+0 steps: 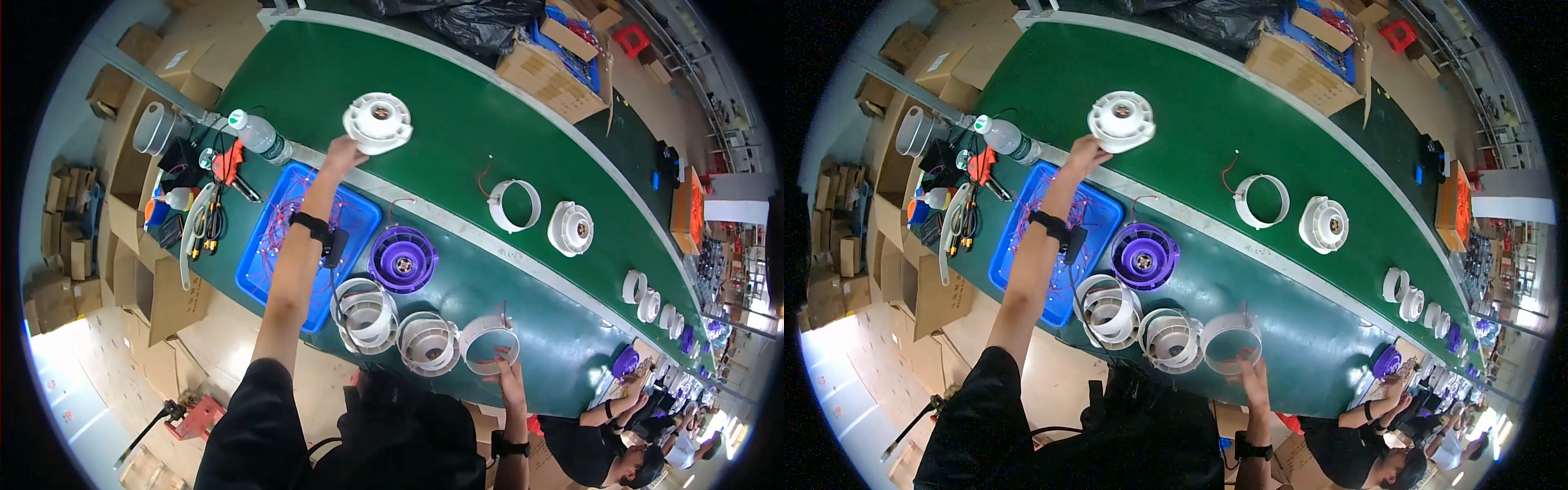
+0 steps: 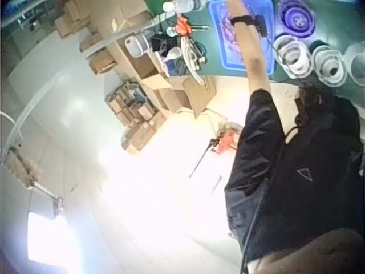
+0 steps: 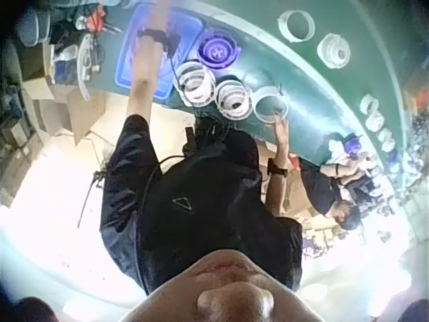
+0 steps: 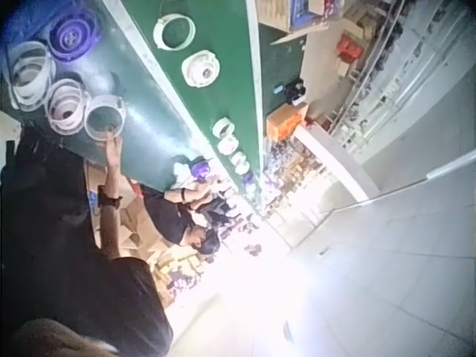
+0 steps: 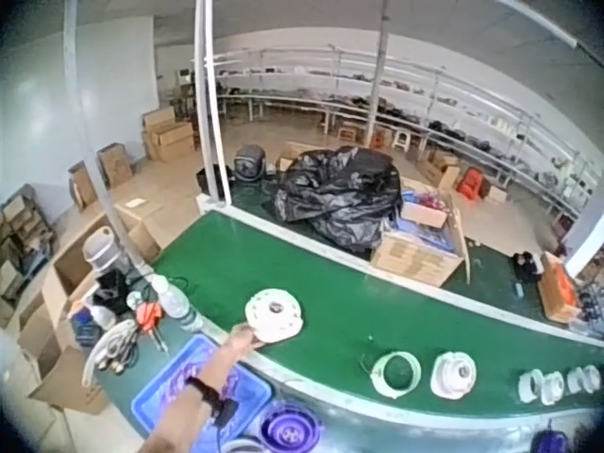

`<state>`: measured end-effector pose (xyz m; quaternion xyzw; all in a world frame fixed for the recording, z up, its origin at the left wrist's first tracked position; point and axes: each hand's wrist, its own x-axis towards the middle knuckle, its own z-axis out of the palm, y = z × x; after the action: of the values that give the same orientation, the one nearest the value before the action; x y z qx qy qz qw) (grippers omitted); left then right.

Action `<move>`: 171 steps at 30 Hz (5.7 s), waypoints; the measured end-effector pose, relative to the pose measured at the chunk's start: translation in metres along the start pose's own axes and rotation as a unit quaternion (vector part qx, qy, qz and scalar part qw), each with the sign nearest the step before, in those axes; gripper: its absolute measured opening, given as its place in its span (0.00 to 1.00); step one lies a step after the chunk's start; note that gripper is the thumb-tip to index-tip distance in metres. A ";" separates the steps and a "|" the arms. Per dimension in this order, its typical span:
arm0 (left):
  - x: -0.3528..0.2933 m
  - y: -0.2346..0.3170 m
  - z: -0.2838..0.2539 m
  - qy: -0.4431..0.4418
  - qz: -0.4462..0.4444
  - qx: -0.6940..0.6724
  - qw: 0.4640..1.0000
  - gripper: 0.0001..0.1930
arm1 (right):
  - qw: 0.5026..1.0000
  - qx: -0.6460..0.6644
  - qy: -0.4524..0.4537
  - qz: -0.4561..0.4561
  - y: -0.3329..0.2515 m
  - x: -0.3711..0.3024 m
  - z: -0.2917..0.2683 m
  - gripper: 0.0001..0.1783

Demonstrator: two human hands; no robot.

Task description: Manually assemble various plastic circular components into finished products at a factory workbench.

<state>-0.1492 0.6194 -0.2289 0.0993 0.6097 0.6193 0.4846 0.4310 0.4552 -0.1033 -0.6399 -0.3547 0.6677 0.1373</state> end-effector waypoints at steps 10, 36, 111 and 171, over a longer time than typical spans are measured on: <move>-0.143 0.117 0.067 -0.410 -0.047 0.170 0.895 0.24 | 0.962 -0.161 -0.090 -0.204 -0.153 0.028 0.125 0.17; -0.047 0.028 0.012 0.197 0.089 0.058 0.975 0.36 | 0.975 -0.140 -0.133 -0.107 -0.062 0.044 0.106 0.15; -0.640 -0.195 -0.018 -0.856 -0.046 0.492 0.154 0.15 | 0.451 0.683 0.560 0.130 0.492 -0.392 0.691 0.17; -2.111 -0.553 -0.259 -0.932 0.168 -0.003 -0.322 0.15 | 0.111 0.362 0.885 0.270 0.836 -1.100 0.274 0.15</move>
<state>1.0087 -1.1921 0.2265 -0.6459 0.6666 0.2088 -0.3080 0.5539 -0.9216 0.1669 -0.7080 0.4967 -0.3269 0.3809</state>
